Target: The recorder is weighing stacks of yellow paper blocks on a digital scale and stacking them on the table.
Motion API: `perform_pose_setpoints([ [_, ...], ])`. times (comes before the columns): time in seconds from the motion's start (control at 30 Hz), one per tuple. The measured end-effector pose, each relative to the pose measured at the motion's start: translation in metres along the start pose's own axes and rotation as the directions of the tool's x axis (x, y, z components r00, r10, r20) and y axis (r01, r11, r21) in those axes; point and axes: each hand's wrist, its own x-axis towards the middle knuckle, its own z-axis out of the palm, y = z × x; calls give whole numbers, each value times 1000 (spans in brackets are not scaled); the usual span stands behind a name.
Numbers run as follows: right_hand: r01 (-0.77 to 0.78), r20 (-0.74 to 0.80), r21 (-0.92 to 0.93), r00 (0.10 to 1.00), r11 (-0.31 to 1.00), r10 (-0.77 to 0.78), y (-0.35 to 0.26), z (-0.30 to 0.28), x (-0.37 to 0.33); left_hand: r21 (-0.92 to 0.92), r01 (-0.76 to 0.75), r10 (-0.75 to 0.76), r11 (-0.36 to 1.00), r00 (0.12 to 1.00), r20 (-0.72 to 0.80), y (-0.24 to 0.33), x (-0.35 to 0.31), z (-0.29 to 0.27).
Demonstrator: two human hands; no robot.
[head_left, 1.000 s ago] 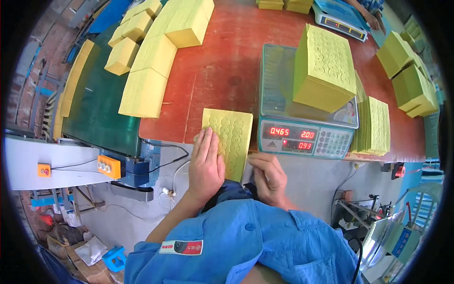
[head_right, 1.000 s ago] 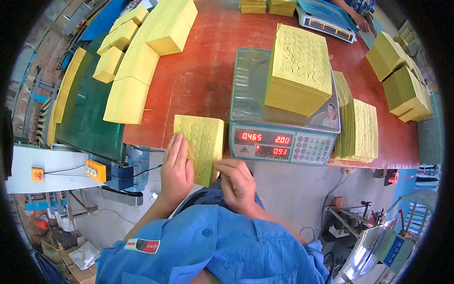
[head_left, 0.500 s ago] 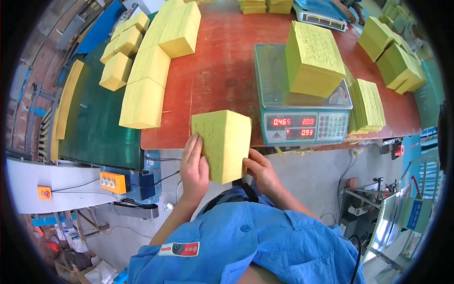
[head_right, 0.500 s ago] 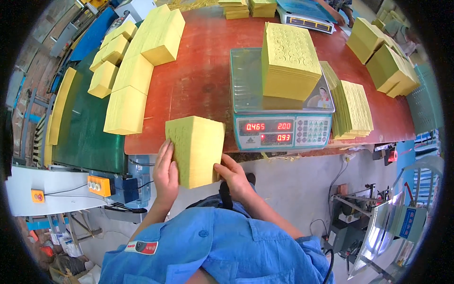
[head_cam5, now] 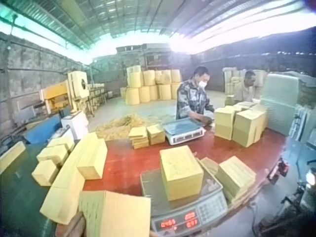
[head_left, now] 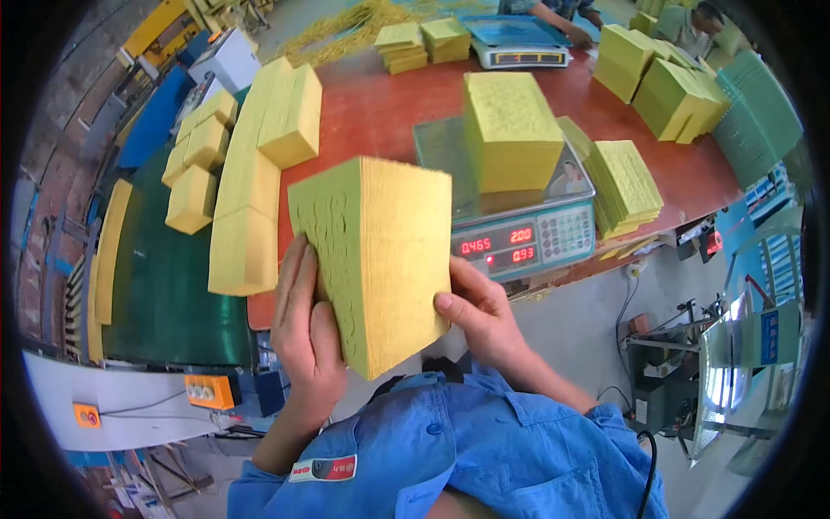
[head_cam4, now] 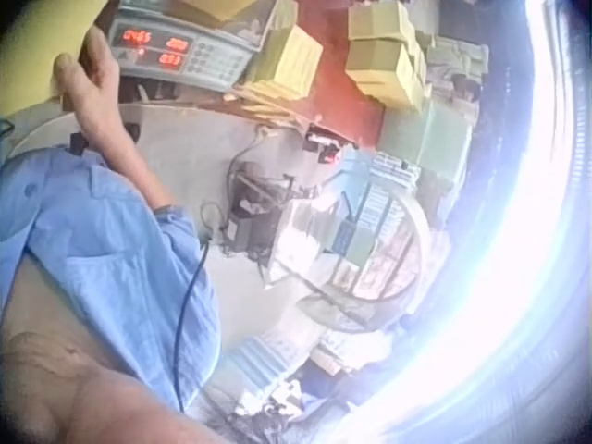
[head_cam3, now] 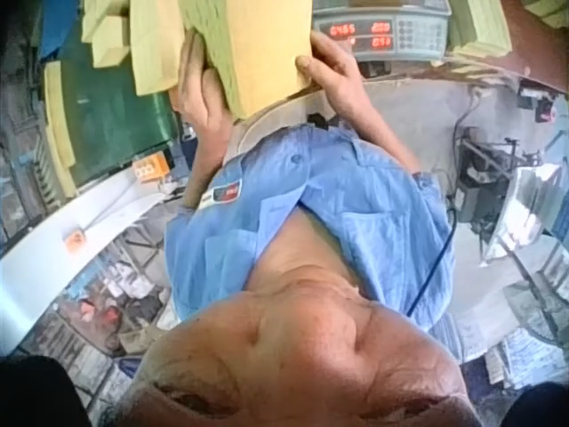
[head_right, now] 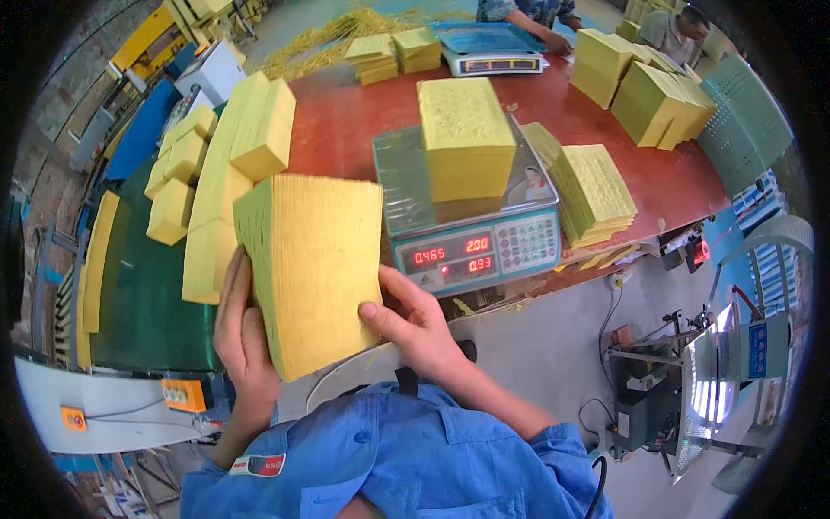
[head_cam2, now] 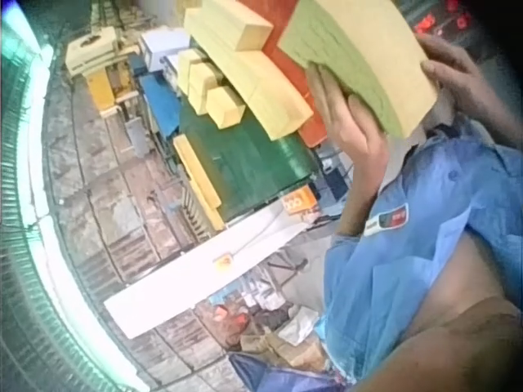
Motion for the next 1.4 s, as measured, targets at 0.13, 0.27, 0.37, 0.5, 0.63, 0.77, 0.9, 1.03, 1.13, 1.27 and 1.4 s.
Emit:
perform_pose_setpoints([
  [0.13, 143, -63, 84, 989, 986, -138, -43, -36, 27, -49, -136, 136, 990, 991, 7, 37, 74, 14],
  [0.27, 200, -114, 260, 978, 945, -175, -93, -78, 53, -216, -135, 155, 967, 985, 80, 64, 137, 42],
  [0.37, 160, -99, 338, 986, 927, -134, -118, -111, 69, -274, -125, 144, 953, 988, 51, 83, 163, 70],
  [0.5, 129, -58, 318, 991, 939, -117, -139, -148, 90, -275, -210, 203, 938, 978, -55, 99, 181, 109],
  [0.63, 11, 26, 313, 999, 950, -20, -156, -178, 109, -277, -268, 252, 923, 963, -92, 107, 194, 130],
  [0.77, 278, 148, 41, 948, 960, -281, -157, -197, 138, -202, -307, 287, 930, 950, -125, 106, 214, 147],
  [0.9, -27, 64, 165, 998, 986, 17, -163, -195, 163, -262, -251, 219, 932, 965, -146, 78, 234, 162],
  [1.03, -64, 26, 134, 998, 989, 61, -154, -196, 165, -425, -137, 96, 895, 988, -117, 61, 232, 172],
  [1.13, -77, -58, 98, 995, 992, 82, -154, -190, 160, -408, -152, 114, 900, 987, -115, 53, 229, 177],
  [1.27, -75, -80, 79, 994, 994, 81, -152, -190, 159, -390, -180, 161, 903, 984, -83, 45, 227, 182],
  [1.4, -99, -107, 29, 989, 995, 101, -153, -191, 156, -369, -232, 204, 900, 972, -114, 42, 226, 184],
])
